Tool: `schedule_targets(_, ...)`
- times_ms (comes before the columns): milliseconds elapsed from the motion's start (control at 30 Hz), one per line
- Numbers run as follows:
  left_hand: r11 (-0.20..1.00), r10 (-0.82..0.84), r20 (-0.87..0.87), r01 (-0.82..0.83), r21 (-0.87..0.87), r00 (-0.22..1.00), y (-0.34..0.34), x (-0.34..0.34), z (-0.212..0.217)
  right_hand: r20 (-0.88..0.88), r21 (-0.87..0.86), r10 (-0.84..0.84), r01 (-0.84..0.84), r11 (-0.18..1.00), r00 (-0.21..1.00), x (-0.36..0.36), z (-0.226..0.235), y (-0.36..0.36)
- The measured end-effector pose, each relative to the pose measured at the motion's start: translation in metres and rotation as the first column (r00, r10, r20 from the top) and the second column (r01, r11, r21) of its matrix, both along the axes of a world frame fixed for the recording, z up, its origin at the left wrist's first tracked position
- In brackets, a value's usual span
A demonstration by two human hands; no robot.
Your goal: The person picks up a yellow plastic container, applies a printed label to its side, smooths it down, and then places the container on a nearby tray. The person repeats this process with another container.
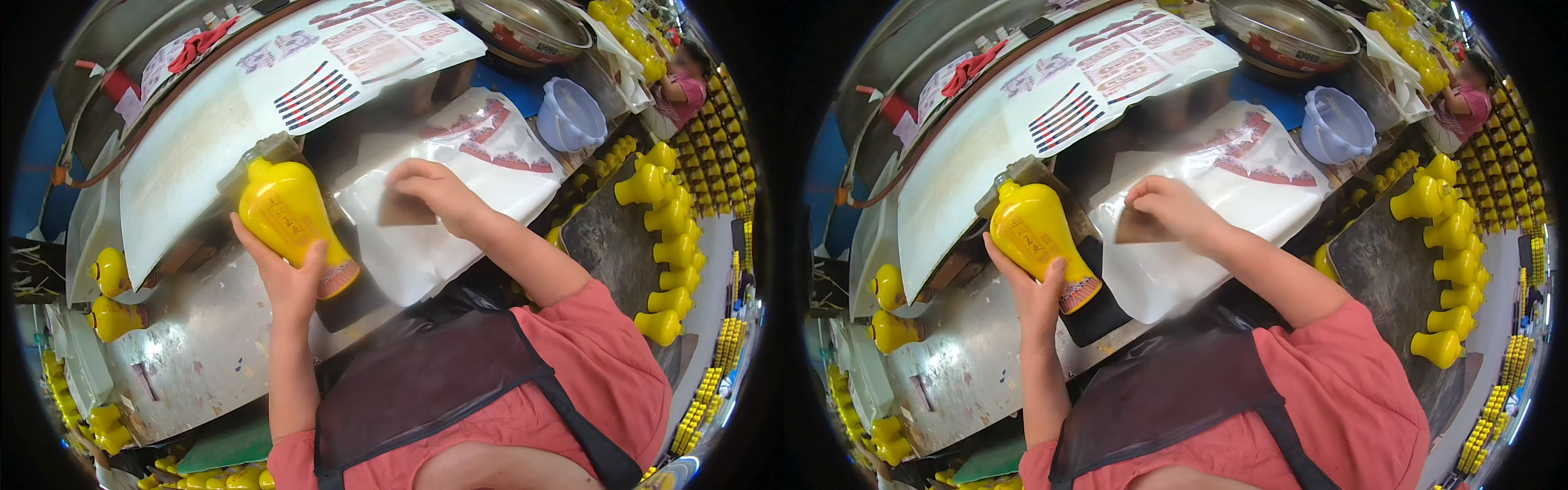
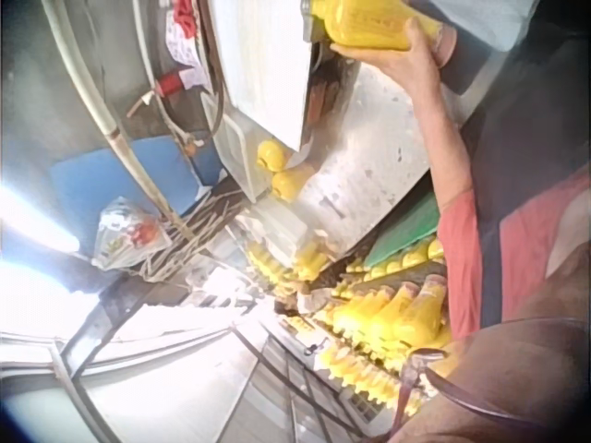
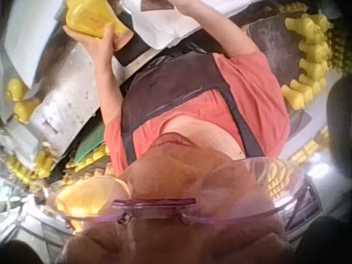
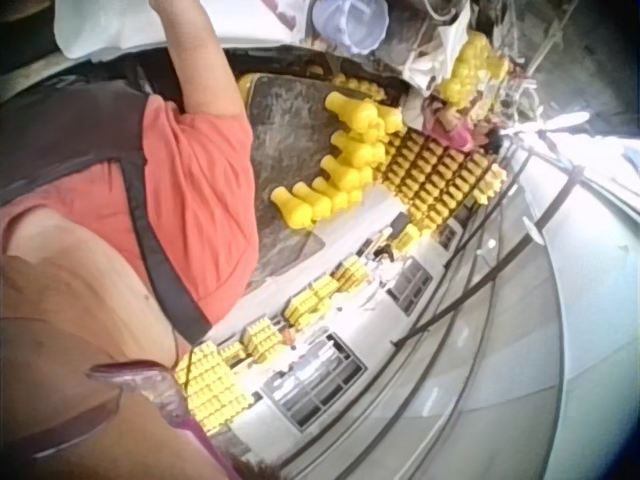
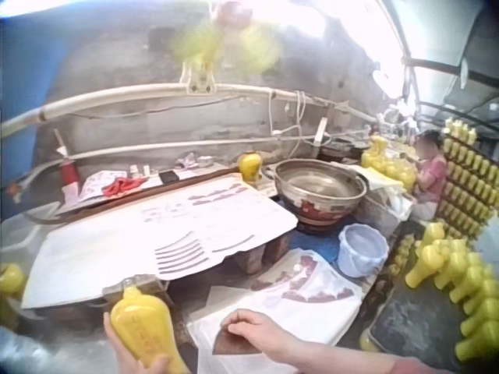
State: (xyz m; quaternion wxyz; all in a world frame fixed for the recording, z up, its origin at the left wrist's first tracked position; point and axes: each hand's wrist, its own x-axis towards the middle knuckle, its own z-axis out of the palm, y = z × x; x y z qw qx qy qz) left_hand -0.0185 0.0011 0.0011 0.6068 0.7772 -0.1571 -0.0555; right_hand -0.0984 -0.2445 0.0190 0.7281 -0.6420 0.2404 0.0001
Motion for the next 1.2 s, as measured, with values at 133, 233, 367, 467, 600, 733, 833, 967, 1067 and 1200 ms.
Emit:
schedule_targets(133,1.000,-0.004,0.039,0.003,0.010,0.999,-0.001,0.001,0.001,-0.192,0.072,0.154,-0.143,0.987,0.969,-0.018,0.003,-0.034)
schedule_targets(233,1.000,0.004,0.012,-0.003,-0.013,1.000,0.000,0.001,-0.001,0.022,-0.449,0.000,0.010,0.893,1.000,-0.005,0.004,-0.045)
schedule_targets(367,1.000,-0.009,0.003,0.009,-0.028,1.000,0.002,0.002,-0.003,0.291,-0.654,-0.020,0.214,0.726,0.956,0.025,0.002,-0.065)
schedule_targets(467,0.999,-0.018,-0.031,0.016,-0.045,0.999,0.003,0.002,-0.002,0.225,-0.810,-0.022,0.200,0.552,0.974,0.050,0.003,-0.082)
schedule_targets(600,0.996,-0.025,-0.039,0.022,-0.084,0.999,0.004,0.003,-0.004,0.109,-0.939,-0.049,0.119,0.323,0.993,0.070,0.009,-0.094)
schedule_targets(733,0.993,-0.034,-0.070,0.026,-0.112,0.997,0.005,0.004,-0.008,0.080,-0.968,-0.070,0.095,0.232,0.994,0.072,0.010,-0.098)
schedule_targets(833,0.993,-0.031,-0.081,0.021,-0.114,0.996,0.006,0.005,-0.010,0.229,-0.853,-0.163,0.278,0.441,0.960,0.068,0.003,-0.096)
schedule_targets(967,0.990,-0.039,-0.077,0.028,-0.136,0.996,0.005,0.004,-0.010,0.332,-0.574,-0.232,0.391,0.720,0.914,0.071,-0.005,-0.087)
schedule_targets(1067,0.992,-0.033,-0.085,0.023,-0.122,0.996,0.005,0.003,-0.009,0.430,-0.755,-0.173,0.458,0.468,0.886,0.076,-0.004,-0.083)
schedule_targets(1200,0.993,-0.031,-0.052,0.025,-0.116,0.998,0.005,0.004,-0.008,0.364,-0.883,-0.159,0.394,0.256,0.918,0.080,0.004,-0.088)
